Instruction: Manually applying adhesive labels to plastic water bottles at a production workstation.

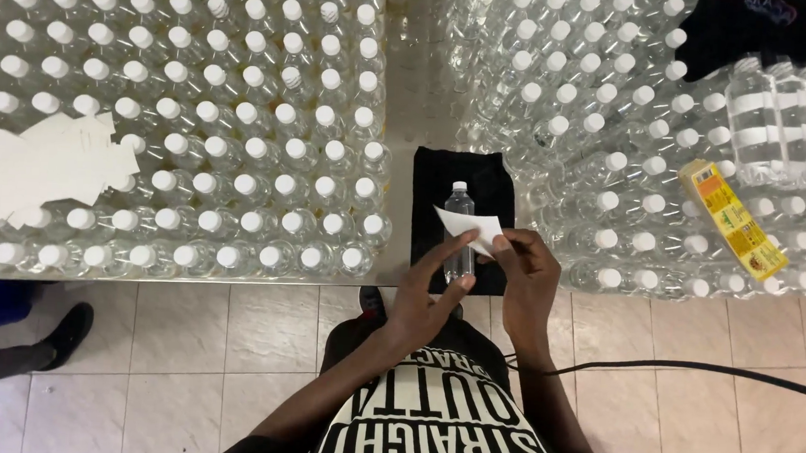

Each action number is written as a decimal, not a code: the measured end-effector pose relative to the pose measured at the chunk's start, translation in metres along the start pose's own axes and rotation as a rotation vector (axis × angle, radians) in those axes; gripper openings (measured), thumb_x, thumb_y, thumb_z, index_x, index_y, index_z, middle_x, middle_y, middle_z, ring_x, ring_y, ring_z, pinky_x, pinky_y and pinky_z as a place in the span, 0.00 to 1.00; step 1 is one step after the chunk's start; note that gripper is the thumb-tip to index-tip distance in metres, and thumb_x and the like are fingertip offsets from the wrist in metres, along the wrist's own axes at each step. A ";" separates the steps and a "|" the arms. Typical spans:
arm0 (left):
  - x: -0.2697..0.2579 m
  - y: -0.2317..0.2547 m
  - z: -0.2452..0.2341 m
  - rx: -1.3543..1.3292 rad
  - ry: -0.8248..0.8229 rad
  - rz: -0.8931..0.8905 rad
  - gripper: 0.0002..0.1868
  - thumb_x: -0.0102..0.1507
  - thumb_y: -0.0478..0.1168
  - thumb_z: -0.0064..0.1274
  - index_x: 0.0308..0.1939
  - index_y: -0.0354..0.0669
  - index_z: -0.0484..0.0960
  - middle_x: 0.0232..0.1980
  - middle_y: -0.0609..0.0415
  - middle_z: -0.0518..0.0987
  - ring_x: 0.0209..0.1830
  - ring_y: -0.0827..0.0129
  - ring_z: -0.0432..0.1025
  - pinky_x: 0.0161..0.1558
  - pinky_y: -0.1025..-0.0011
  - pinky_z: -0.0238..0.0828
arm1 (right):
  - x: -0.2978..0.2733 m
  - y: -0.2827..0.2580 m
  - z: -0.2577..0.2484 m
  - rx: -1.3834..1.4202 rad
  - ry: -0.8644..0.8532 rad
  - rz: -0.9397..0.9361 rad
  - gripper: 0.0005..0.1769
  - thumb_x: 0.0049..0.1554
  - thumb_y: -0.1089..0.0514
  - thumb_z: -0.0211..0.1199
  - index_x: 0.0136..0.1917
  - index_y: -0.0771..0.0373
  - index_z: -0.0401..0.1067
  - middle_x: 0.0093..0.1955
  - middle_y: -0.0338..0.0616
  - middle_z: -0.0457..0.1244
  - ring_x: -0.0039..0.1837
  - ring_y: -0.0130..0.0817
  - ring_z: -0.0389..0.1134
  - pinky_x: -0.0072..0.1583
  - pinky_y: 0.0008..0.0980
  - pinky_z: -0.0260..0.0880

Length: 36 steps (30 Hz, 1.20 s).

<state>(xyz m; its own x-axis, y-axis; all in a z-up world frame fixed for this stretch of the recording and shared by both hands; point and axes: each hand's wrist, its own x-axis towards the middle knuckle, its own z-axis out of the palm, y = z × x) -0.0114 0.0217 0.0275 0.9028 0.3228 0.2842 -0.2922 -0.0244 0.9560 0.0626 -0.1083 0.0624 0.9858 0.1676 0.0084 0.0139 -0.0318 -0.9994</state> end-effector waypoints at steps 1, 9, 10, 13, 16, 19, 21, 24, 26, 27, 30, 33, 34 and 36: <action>0.000 0.006 0.004 -0.091 -0.071 -0.016 0.30 0.75 0.39 0.56 0.81 0.40 0.69 0.79 0.39 0.72 0.81 0.39 0.63 0.78 0.41 0.60 | -0.005 -0.005 0.006 -0.004 0.028 -0.060 0.07 0.69 0.59 0.68 0.53 0.67 0.78 0.43 0.43 0.68 0.47 0.27 0.69 0.57 0.35 0.77; 0.015 0.007 -0.003 -0.227 -0.058 -0.124 0.21 0.78 0.38 0.47 0.76 0.41 0.77 0.70 0.43 0.82 0.74 0.49 0.72 0.75 0.50 0.68 | -0.019 0.008 0.026 -0.090 0.028 -0.197 0.04 0.64 0.67 0.72 0.51 0.70 0.81 0.42 0.50 0.69 0.46 0.35 0.74 0.53 0.36 0.77; 0.016 0.004 -0.006 -0.248 -0.025 -0.153 0.19 0.79 0.37 0.44 0.72 0.39 0.81 0.66 0.42 0.85 0.70 0.50 0.76 0.73 0.50 0.70 | -0.020 0.006 0.028 -0.078 0.010 -0.166 0.04 0.64 0.67 0.71 0.52 0.71 0.81 0.44 0.51 0.70 0.47 0.39 0.77 0.53 0.37 0.79; 0.022 0.004 -0.016 -0.160 0.059 -0.203 0.19 0.80 0.43 0.42 0.64 0.41 0.87 0.57 0.44 0.89 0.62 0.55 0.81 0.65 0.53 0.77 | -0.022 0.008 0.035 -0.090 -0.026 -0.124 0.05 0.63 0.67 0.72 0.53 0.70 0.82 0.45 0.50 0.71 0.47 0.36 0.76 0.52 0.36 0.80; 0.022 -0.005 -0.032 -0.187 0.141 -0.230 0.21 0.81 0.47 0.41 0.60 0.40 0.89 0.48 0.42 0.91 0.55 0.59 0.84 0.61 0.52 0.80 | -0.025 -0.006 0.044 0.051 -0.018 -0.010 0.07 0.64 0.65 0.70 0.55 0.71 0.79 0.45 0.47 0.69 0.48 0.30 0.73 0.54 0.36 0.81; 0.038 -0.008 -0.066 -0.384 0.378 -0.365 0.24 0.79 0.54 0.46 0.57 0.38 0.89 0.52 0.39 0.89 0.56 0.54 0.84 0.57 0.54 0.83 | -0.011 0.028 0.023 0.161 0.015 0.056 0.04 0.69 0.63 0.65 0.55 0.67 0.75 0.47 0.45 0.69 0.48 0.32 0.75 0.54 0.34 0.81; 0.050 -0.018 -0.112 -0.418 0.555 -0.376 0.27 0.73 0.57 0.51 0.58 0.35 0.88 0.53 0.40 0.89 0.56 0.56 0.83 0.55 0.56 0.83 | -0.006 0.021 0.014 0.325 -0.003 0.020 0.05 0.68 0.64 0.65 0.58 0.64 0.76 0.51 0.45 0.71 0.51 0.35 0.76 0.55 0.33 0.82; 0.065 -0.015 -0.200 -0.344 0.821 -0.383 0.25 0.70 0.54 0.52 0.56 0.35 0.86 0.52 0.46 0.89 0.48 0.65 0.79 0.46 0.66 0.77 | 0.007 0.028 0.000 0.478 0.061 0.007 0.07 0.68 0.63 0.66 0.60 0.58 0.77 0.58 0.45 0.72 0.58 0.41 0.76 0.55 0.32 0.83; 0.071 -0.010 -0.267 -0.220 0.915 -0.380 0.18 0.73 0.48 0.48 0.53 0.39 0.86 0.49 0.51 0.90 0.40 0.72 0.75 0.38 0.73 0.71 | 0.013 0.025 0.000 0.473 0.131 0.008 0.07 0.69 0.61 0.67 0.60 0.55 0.77 0.60 0.45 0.72 0.62 0.44 0.75 0.55 0.33 0.83; 0.070 -0.011 -0.301 -0.106 0.993 -0.343 0.13 0.74 0.47 0.49 0.45 0.44 0.84 0.41 0.57 0.80 0.37 0.74 0.70 0.35 0.75 0.69 | 0.012 0.018 0.001 0.390 0.136 -0.036 0.06 0.71 0.57 0.67 0.60 0.54 0.74 0.59 0.41 0.70 0.63 0.40 0.75 0.58 0.33 0.84; 0.067 0.005 -0.391 0.036 1.117 -0.247 0.11 0.72 0.41 0.48 0.39 0.44 0.83 0.42 0.53 0.82 0.43 0.71 0.75 0.39 0.71 0.76 | 0.024 0.027 -0.009 0.282 0.164 -0.068 0.06 0.73 0.55 0.65 0.61 0.55 0.70 0.56 0.36 0.63 0.65 0.37 0.73 0.60 0.33 0.83; 0.056 -0.011 -0.480 0.248 1.141 -0.161 0.16 0.68 0.34 0.43 0.42 0.42 0.90 0.49 0.47 0.93 0.49 0.66 0.85 0.42 0.67 0.87 | 0.027 0.020 -0.007 0.244 0.238 -0.050 0.07 0.70 0.58 0.66 0.61 0.58 0.74 0.56 0.37 0.62 0.64 0.39 0.72 0.55 0.30 0.81; 0.052 -0.022 -0.511 0.441 1.132 -0.128 0.21 0.66 0.32 0.40 0.44 0.45 0.93 0.47 0.51 0.93 0.47 0.66 0.86 0.39 0.68 0.88 | 0.026 0.013 -0.003 0.236 0.272 -0.037 0.10 0.66 0.59 0.69 0.61 0.60 0.76 0.58 0.40 0.64 0.62 0.38 0.72 0.52 0.27 0.80; 0.040 -0.048 -0.559 0.606 1.155 -0.073 0.20 0.65 0.30 0.42 0.40 0.44 0.93 0.43 0.53 0.93 0.44 0.65 0.85 0.41 0.67 0.84 | 0.026 0.019 -0.010 0.163 0.245 -0.052 0.14 0.67 0.56 0.69 0.64 0.62 0.76 0.58 0.44 0.67 0.62 0.42 0.73 0.53 0.29 0.81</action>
<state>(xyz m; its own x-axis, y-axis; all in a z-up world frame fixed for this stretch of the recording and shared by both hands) -0.1373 0.5648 -0.0477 0.0314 0.9551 0.2946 0.2071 -0.2946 0.9329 0.0899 -0.1143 0.0436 0.9957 -0.0790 0.0478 0.0580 0.1324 -0.9895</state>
